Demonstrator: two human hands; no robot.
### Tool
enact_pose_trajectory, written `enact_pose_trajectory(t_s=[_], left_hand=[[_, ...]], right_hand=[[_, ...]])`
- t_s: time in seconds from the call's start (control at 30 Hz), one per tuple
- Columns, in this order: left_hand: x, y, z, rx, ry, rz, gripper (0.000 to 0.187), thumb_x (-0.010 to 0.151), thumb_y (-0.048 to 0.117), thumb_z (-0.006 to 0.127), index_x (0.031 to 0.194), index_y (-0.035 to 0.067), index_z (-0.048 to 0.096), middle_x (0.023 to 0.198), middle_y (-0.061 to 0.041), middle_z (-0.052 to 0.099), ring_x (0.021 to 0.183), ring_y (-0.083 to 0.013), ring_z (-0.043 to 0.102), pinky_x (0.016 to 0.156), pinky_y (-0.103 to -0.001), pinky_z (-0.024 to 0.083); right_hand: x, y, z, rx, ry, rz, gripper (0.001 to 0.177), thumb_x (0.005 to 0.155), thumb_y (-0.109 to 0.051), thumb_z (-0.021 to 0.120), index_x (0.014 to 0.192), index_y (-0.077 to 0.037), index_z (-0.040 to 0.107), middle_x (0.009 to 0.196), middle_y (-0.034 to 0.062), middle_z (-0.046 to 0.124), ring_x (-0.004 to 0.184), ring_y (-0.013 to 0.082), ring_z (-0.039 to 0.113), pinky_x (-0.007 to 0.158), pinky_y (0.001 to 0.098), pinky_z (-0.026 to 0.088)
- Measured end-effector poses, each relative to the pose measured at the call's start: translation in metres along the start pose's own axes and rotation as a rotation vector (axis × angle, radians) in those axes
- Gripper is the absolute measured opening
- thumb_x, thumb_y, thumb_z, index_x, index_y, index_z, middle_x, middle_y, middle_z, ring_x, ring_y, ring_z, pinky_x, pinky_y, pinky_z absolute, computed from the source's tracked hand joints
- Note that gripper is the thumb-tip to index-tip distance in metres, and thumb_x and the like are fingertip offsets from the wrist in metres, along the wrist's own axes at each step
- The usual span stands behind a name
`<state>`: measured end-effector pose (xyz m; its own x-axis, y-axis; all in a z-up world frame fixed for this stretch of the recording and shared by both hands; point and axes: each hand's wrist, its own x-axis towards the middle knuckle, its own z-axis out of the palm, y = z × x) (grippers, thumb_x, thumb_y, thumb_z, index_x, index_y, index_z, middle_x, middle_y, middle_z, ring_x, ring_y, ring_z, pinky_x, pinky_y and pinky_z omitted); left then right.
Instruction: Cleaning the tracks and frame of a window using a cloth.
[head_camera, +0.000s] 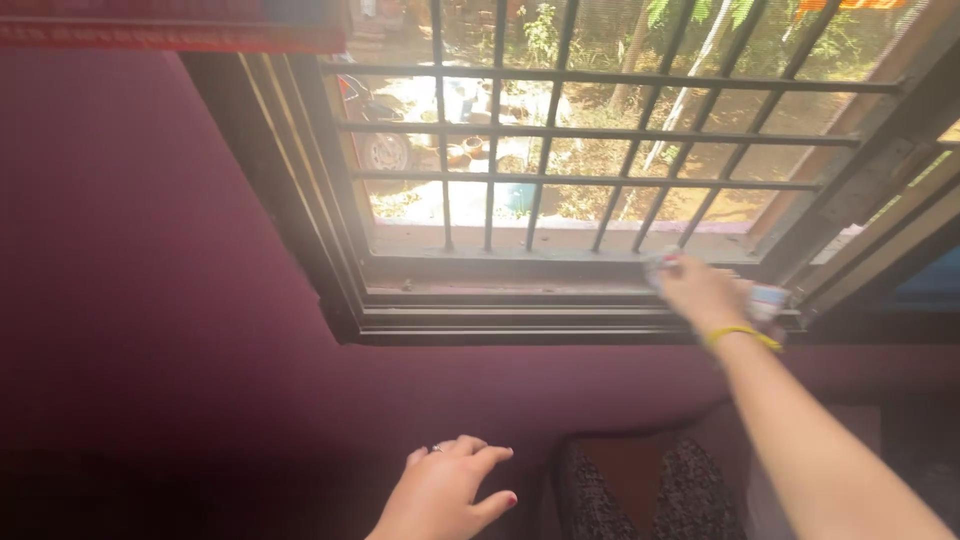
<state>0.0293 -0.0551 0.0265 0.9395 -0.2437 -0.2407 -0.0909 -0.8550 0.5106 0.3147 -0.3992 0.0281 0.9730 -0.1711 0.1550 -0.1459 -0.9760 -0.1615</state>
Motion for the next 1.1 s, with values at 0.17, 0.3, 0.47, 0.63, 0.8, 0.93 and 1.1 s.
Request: enact_pose_trajectory(t_s=[0.17,0.3,0.47,0.63,0.8,0.93,1.1], left_hand=[[0.005,-0.021,0.002,0.049,-0.054,-0.037,0.055,0.09,0.048,0.071,0.14,0.027,0.058,0.138,-0.004,0.055,0.134,-0.0254,0.048,0.114,-0.055,0.03],[0.005,-0.031,-0.017,0.014,-0.001,-0.023,0.055,0.088,0.048,0.07,0.138,0.027,0.06,0.135,-0.001,0.06,0.132,-0.0234,0.052,0.114,-0.051,0.033],[-0.004,-0.06,-0.038,0.042,0.013,-0.02,0.057,0.088,0.049,0.07,0.139,0.027,0.058,0.136,-0.005,0.058,0.131,-0.026,0.052,0.111,-0.051,0.036],[-0.001,-0.092,-0.046,0.063,-0.018,-0.05,0.058,0.088,0.05,0.07,0.14,0.028,0.058,0.135,-0.005,0.058,0.132,-0.0269,0.052,0.11,-0.05,0.037],[0.0,-0.089,-0.05,0.044,0.004,-0.029,0.055,0.086,0.05,0.069,0.136,0.028,0.061,0.133,-0.003,0.06,0.128,-0.0271,0.055,0.109,-0.049,0.038],[0.008,-0.072,-0.047,0.029,0.027,0.084,0.053,0.088,0.05,0.067,0.134,0.025,0.063,0.128,-0.007,0.063,0.123,-0.0303,0.057,0.107,-0.049,0.04],[0.029,-0.052,-0.047,0.042,0.058,0.155,0.053,0.088,0.051,0.066,0.134,0.024,0.064,0.127,-0.01,0.064,0.121,-0.0324,0.059,0.103,-0.051,0.042]], right_hand=[[-0.045,-0.146,0.009,0.0,-0.024,-0.19,0.046,0.098,-0.045,0.043,0.124,-0.016,0.066,0.11,0.0191,0.076,0.107,0.0403,0.07,0.1,0.0593,0.042],[-0.077,-0.243,0.021,0.027,-0.011,-0.34,0.041,0.098,-0.042,0.046,0.122,-0.016,0.067,0.108,0.0182,0.075,0.105,0.0399,0.07,0.095,0.0567,0.043],[-0.062,-0.288,0.064,0.765,-0.099,-0.576,0.044,0.085,-0.026,0.06,0.126,-0.015,0.069,0.111,0.0186,0.075,0.105,0.0382,0.07,0.091,0.0476,0.052],[-0.04,-0.196,0.014,0.656,0.281,-0.465,0.035,0.092,-0.033,0.066,0.117,-0.009,0.068,0.105,0.0194,0.074,0.1,0.035,0.071,0.088,0.0472,0.053],[-0.04,-0.045,-0.035,0.363,0.708,-0.276,0.02,0.101,-0.02,0.067,0.118,-0.011,0.071,0.093,0.0154,0.073,0.098,0.0367,0.07,0.103,0.0615,0.038],[0.015,0.081,0.022,-0.055,0.784,-0.057,0.025,0.098,-0.024,0.066,0.111,-0.004,0.06,0.109,0.0163,0.066,0.109,0.0367,0.058,0.098,0.0501,0.04],[0.074,0.128,0.078,-0.168,0.35,0.145,0.054,0.104,-0.051,0.056,0.129,-0.005,0.068,0.12,0.0244,0.074,0.122,0.0463,0.062,0.109,0.0626,0.034]])
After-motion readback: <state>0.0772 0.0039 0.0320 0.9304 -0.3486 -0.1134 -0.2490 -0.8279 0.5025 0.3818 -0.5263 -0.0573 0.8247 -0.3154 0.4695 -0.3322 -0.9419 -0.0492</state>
